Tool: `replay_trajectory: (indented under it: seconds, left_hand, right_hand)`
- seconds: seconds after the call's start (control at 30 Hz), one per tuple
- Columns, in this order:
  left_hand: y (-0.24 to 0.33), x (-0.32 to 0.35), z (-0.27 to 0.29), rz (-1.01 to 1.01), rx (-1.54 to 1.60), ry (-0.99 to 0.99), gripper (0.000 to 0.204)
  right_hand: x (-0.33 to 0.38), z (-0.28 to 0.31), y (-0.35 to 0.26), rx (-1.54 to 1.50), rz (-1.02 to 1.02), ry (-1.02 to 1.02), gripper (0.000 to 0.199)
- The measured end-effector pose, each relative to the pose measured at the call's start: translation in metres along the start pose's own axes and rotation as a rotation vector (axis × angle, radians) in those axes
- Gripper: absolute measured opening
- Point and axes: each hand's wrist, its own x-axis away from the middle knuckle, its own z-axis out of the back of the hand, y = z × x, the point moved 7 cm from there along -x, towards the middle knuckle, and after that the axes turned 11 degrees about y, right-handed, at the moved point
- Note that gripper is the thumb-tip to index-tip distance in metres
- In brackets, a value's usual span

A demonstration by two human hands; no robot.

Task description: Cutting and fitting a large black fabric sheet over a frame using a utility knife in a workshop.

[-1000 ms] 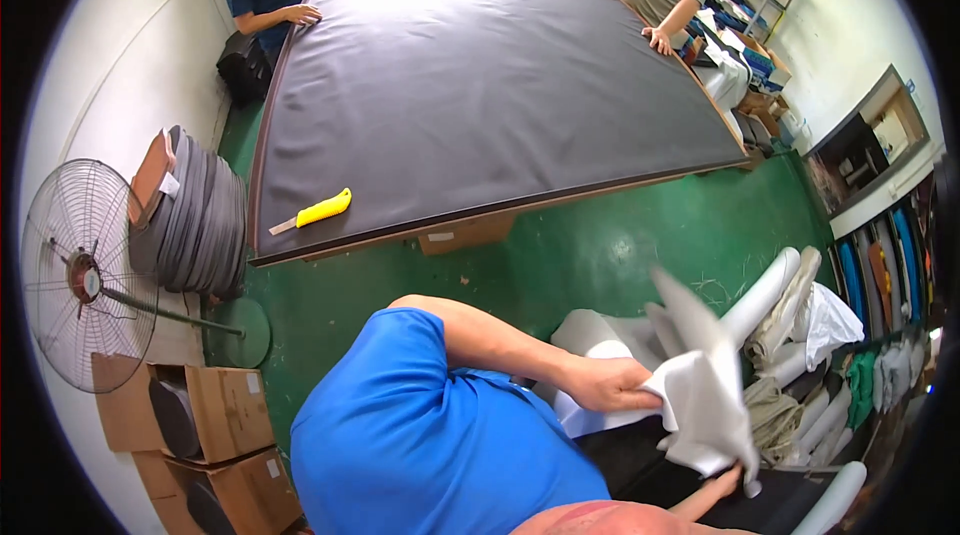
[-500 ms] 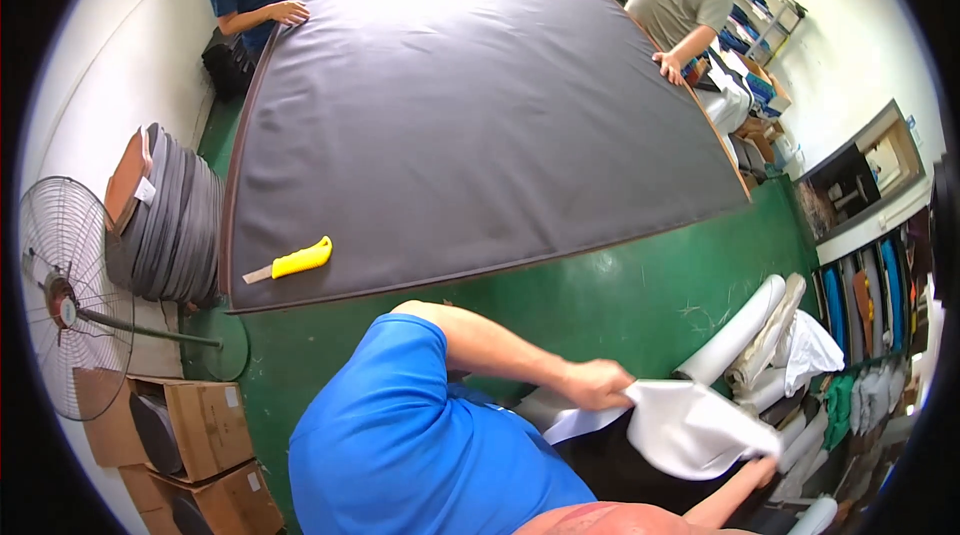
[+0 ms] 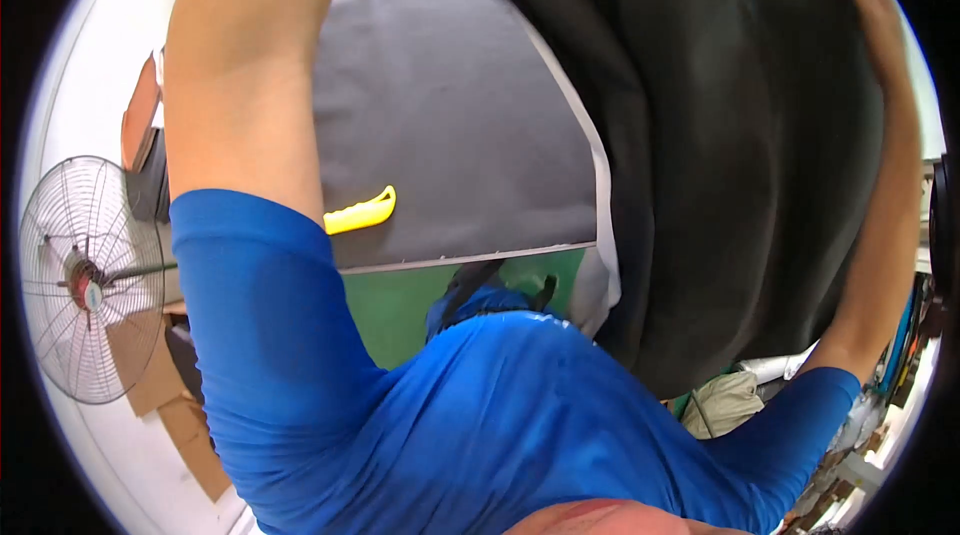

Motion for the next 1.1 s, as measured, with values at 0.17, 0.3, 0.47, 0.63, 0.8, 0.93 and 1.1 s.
replay_trajectory:
  seconds: [0.17,0.3,0.47,0.63,0.8,0.93,1.1]
  left_hand:
    - [-0.197,0.021,-0.022,-0.808,-1.096,-0.296,0.021]
    - [-0.266,0.110,-0.026,0.328,-0.268,-0.426,0.029]
    - [-0.258,0.217,0.045,0.340,-0.131,-0.349,0.082]
    - [-0.248,0.275,0.103,0.113,-0.435,-0.215,0.093]
    - [-0.201,0.367,0.117,0.300,-0.266,-0.325,0.072]
    - [-0.202,0.417,0.116,0.535,-0.079,-0.101,0.058]
    - [-0.197,0.483,0.104,1.013,0.246,-0.237,0.033]
  right_hand:
    - [0.166,-0.124,0.037,0.004,0.278,-0.223,0.056]
    - [0.257,-0.177,0.114,0.075,0.173,-0.387,0.052]
    - [0.300,-0.237,0.168,-0.058,0.056,-0.526,0.051]
    - [0.324,-0.259,0.171,-0.031,0.215,-0.385,0.050]
    - [0.328,-0.258,0.173,-0.049,0.248,-0.339,0.049]
    - [0.326,-0.259,0.179,-0.034,0.253,-0.280,0.049]
    - [0.321,-0.258,0.168,-0.026,0.278,-0.272,0.051]
